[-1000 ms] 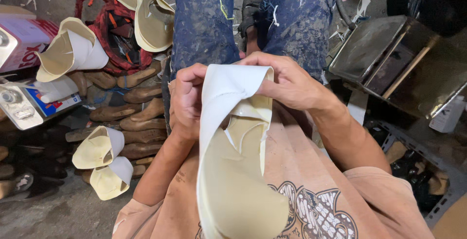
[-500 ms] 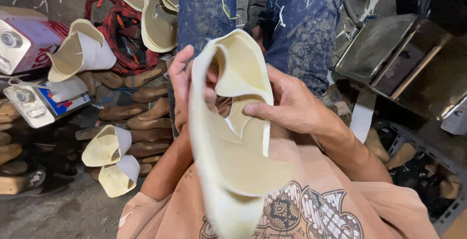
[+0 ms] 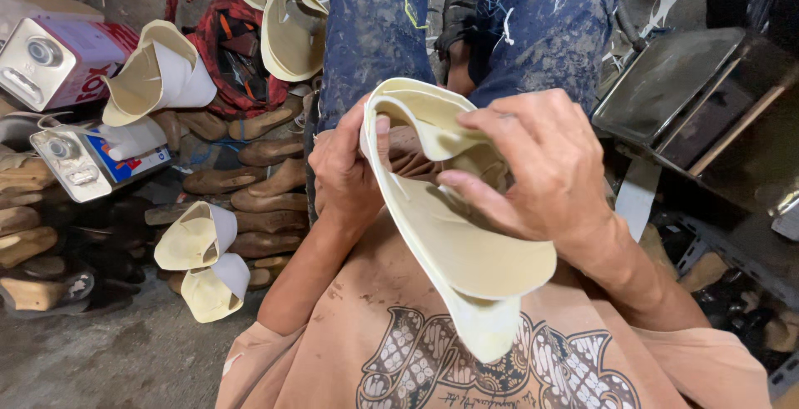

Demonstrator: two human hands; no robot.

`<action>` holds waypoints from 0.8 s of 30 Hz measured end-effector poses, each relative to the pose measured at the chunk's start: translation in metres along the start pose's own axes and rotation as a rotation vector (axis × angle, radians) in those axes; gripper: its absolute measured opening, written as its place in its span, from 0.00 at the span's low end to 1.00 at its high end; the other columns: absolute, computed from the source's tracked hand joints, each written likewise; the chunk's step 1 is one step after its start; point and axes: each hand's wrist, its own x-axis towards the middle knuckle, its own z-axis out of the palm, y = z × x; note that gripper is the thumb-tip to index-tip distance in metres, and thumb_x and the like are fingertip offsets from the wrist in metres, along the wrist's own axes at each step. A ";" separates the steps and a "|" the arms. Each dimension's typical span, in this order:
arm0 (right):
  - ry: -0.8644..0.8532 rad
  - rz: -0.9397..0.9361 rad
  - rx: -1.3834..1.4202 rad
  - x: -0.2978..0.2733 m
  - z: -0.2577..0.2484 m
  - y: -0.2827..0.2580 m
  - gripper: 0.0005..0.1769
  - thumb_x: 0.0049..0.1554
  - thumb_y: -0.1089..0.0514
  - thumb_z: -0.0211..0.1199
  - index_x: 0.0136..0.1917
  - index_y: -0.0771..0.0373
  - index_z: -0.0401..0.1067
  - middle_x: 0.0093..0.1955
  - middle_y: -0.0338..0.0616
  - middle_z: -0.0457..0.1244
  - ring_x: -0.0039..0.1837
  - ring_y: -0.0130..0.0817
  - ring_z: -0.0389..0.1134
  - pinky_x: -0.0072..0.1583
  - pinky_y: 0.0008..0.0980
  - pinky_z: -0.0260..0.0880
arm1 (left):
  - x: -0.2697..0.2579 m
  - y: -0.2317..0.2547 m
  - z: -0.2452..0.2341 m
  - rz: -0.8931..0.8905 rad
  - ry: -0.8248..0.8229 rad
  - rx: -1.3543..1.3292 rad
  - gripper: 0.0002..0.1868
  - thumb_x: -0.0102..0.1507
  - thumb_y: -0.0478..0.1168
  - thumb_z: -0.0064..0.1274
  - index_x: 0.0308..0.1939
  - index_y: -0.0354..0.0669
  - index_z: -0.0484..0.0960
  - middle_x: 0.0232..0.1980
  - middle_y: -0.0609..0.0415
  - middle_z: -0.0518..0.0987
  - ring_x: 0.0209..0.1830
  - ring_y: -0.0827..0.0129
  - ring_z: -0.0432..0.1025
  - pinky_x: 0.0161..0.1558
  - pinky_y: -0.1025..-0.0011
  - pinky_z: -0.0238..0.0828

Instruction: The person constructs a white leather shoe by pulling the leather upper over a wooden last, using pliers to stretch and secure the material, hammering the edges flat, and fitting a leather sole piece.

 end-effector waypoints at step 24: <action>-0.097 0.303 0.685 0.003 -0.007 0.013 0.37 0.63 0.40 0.54 0.73 0.69 0.59 0.63 0.57 0.64 0.58 0.39 0.70 0.58 0.32 0.72 | -0.010 0.024 -0.011 -0.161 -0.226 -0.491 0.14 0.71 0.45 0.50 0.53 0.39 0.80 0.43 0.54 0.84 0.39 0.72 0.77 0.44 0.72 0.76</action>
